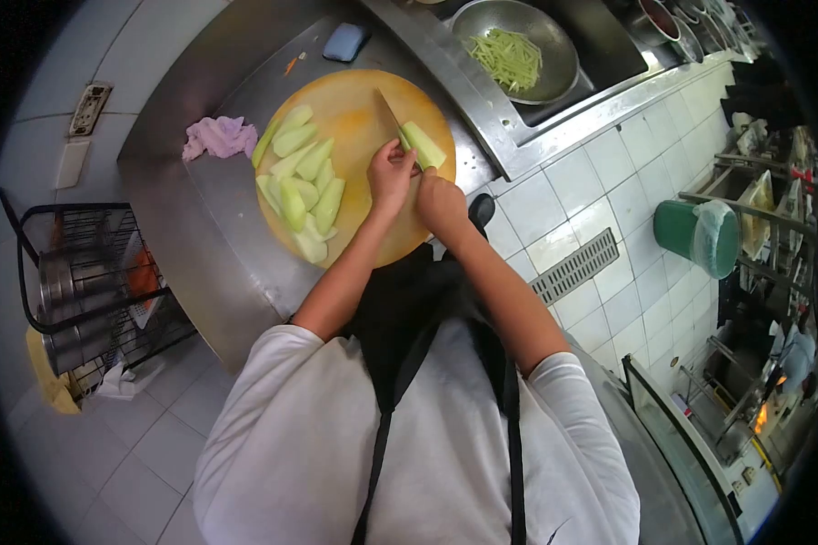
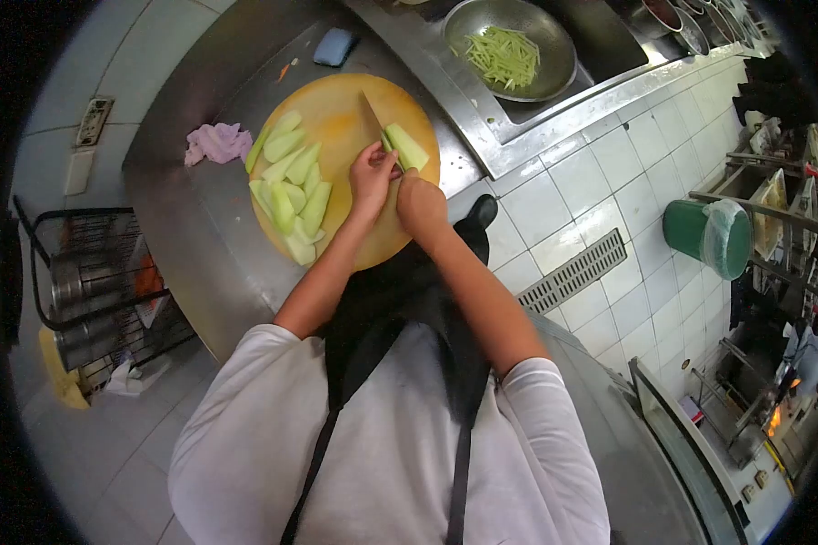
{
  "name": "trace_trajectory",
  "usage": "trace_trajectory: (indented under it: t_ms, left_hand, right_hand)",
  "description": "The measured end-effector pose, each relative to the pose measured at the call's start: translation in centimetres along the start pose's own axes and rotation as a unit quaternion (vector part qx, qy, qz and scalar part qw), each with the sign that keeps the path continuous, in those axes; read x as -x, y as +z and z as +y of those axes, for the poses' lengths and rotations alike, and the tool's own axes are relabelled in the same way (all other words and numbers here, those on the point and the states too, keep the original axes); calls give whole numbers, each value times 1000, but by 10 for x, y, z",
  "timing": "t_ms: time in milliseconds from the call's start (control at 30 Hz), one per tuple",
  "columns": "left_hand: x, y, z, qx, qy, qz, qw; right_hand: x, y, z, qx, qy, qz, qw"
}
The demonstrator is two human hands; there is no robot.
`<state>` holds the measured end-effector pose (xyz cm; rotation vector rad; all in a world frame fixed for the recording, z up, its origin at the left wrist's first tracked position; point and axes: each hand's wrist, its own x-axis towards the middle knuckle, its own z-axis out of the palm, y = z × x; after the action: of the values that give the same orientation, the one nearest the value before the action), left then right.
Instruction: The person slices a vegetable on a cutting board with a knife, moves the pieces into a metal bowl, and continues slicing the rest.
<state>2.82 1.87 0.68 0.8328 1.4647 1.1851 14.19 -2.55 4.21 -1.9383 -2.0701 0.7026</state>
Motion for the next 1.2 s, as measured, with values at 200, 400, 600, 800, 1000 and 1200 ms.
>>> trace_trajectory:
  t_ms: [200,400,600,800,1000,1200]
  left_hand:
    - [4,12,6,-88,14,20,996]
    - [10,10,13,-32,-59,17,998]
    - [5,3,3,-343,173,20,923]
    - [8,-6,-11,-187,77,43,978]
    - [13,6,21,-312,92,12,946]
    - [-2,9,-5,-296,69,16,953]
  right_hand:
    - [-5,-6,12,-10,9,-33,999]
    - [-1,-10,4,-9,21,-34,999]
    - [-1,-8,-3,-18,21,-32,999]
    - [-2,-1,4,-11,12,3,1000]
    - [-1,-2,3,-25,27,-17,999]
    - [3,-15,11,-35,13,27,999]
